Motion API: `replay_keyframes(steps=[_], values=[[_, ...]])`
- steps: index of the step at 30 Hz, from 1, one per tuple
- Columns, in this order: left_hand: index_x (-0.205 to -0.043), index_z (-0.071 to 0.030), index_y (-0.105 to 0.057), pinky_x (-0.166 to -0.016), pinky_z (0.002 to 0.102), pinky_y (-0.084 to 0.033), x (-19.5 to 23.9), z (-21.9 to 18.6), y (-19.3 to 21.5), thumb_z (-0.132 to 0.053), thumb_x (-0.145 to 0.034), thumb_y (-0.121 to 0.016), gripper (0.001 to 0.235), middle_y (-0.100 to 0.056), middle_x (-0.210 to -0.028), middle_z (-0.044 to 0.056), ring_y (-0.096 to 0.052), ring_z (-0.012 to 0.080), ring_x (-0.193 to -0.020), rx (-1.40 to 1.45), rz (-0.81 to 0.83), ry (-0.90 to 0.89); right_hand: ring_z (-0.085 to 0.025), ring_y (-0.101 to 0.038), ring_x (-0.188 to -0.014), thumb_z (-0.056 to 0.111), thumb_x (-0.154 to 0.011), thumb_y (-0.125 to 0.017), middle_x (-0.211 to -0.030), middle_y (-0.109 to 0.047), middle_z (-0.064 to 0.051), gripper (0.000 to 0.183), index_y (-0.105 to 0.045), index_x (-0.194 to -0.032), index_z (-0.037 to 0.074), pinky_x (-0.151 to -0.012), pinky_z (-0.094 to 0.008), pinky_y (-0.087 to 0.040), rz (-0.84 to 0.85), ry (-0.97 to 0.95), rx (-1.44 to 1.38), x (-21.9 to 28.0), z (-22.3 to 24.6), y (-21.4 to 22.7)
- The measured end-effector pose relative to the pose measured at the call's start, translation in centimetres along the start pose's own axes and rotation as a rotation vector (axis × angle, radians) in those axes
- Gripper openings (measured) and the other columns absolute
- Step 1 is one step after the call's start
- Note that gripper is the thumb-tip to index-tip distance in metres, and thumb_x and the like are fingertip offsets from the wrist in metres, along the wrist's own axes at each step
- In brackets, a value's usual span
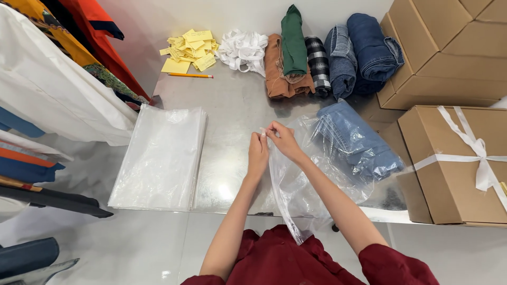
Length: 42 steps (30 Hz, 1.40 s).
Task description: The person places folded clothes into clear plastic bags on a metal table, seals the bags, and stacks them. They then move a cardboard box onto the table, untie the ribbon, and remove the box's contents.
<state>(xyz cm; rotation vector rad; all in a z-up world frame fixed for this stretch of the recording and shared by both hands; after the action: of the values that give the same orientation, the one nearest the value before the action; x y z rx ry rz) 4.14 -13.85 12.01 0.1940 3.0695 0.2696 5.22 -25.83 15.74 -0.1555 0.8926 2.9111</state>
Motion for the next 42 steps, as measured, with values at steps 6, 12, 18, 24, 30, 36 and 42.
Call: replay_keyframes(steps=[6,12,18,24,30,36,42], values=[[-0.095,-0.006,-0.047,-0.079,0.047,-0.052,-0.5,-3.2,-1.5,-0.037,-0.114,-0.024,0.043,-0.054,-0.084,0.018,-0.063,0.0358,-0.087,-0.183,-0.047,-0.036,-0.017,-0.06,-0.077,0.029,-0.105,-0.054,-0.071,-0.061,-0.003,0.024,-0.06,-0.089,0.012,-0.078,-0.034,-0.05,-0.129,-0.159,-0.134,-1.2,-3.0,-0.1],[-0.093,-0.008,-0.049,-0.079,0.047,-0.053,-2.1,-2.8,0.9,-0.031,-0.113,-0.029,0.037,-0.056,-0.086,0.016,-0.064,0.035,-0.088,-0.372,-0.049,-0.072,-0.029,-0.066,-0.091,0.034,-0.106,-0.05,-0.082,-0.069,-0.007,0.028,-0.06,-0.091,0.013,-0.092,-0.043,-0.044,-0.151,-0.129,0.075,-5.0,-4.7,-3.1],[-0.095,-0.005,-0.053,-0.079,0.056,-0.052,-4.4,-2.5,2.7,-0.026,-0.108,-0.041,0.028,-0.061,-0.087,0.023,-0.065,0.0444,-0.092,-0.491,-0.015,-0.138,-0.035,-0.063,-0.101,0.032,-0.107,-0.044,-0.092,-0.067,-0.014,0.029,-0.058,-0.096,0.01,-0.096,-0.049,-0.039,-0.272,-0.15,0.05,-12.8,-8.2,-4.8],[-0.093,-0.012,-0.053,-0.075,0.049,-0.054,1.6,-1.7,2.0,-0.039,-0.107,-0.039,0.033,-0.063,-0.083,0.015,-0.068,0.0383,-0.088,-0.536,0.249,-0.07,-0.025,-0.063,-0.113,0.045,-0.105,-0.038,-0.102,-0.066,0.003,0.028,-0.058,-0.102,0.025,-0.095,-0.054,-0.033,-0.582,-0.429,0.105,-20.8,-18.6,3.0],[-0.089,-0.012,-0.057,-0.073,0.045,-0.054,4.9,1.8,6.1,-0.038,-0.105,-0.046,0.032,-0.066,-0.079,0.012,-0.07,0.0332,-0.082,-0.519,0.329,0.016,-0.023,-0.063,-0.115,0.04,-0.103,-0.035,-0.102,-0.069,0.006,0.025,-0.053,-0.102,0.023,-0.096,-0.053,-0.032,-0.625,-0.534,-0.025,-18.2,-17.4,2.9],[-0.084,-0.012,-0.058,-0.069,0.04,-0.051,7.3,3.3,7.4,-0.034,-0.104,-0.05,0.031,-0.062,-0.071,0.01,-0.064,0.0275,-0.072,-0.481,0.429,0.07,-0.026,-0.065,-0.114,0.039,-0.1,-0.036,-0.105,-0.073,0.001,0.029,-0.059,-0.1,0.02,-0.088,-0.06,-0.041,-0.867,-0.504,-0.061,-17.1,-21.2,7.7],[-0.087,-0.007,-0.063,-0.078,0.048,-0.053,7.8,2.1,9.3,-0.03,-0.1,-0.056,0.028,-0.067,-0.077,0.018,-0.067,0.0364,-0.081,-0.474,0.477,0.15,-0.019,-0.051,-0.093,0.02,-0.1,-0.051,-0.092,-0.053,-0.004,0.018,-0.057,-0.093,0.004,-0.093,-0.04,-0.043,-0.802,-0.079,-0.375,-14.7,-19.0,9.7]])
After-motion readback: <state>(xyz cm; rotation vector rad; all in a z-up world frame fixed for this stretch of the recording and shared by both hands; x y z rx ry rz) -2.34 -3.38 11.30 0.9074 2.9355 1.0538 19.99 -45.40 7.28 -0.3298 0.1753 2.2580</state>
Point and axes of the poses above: each hand's wrist, its own x-axis away from the middle knuckle, its own y-axis out of the back of the hand, z = x × y, the point moved 9 cm from there along -x, towards the middle knuckle
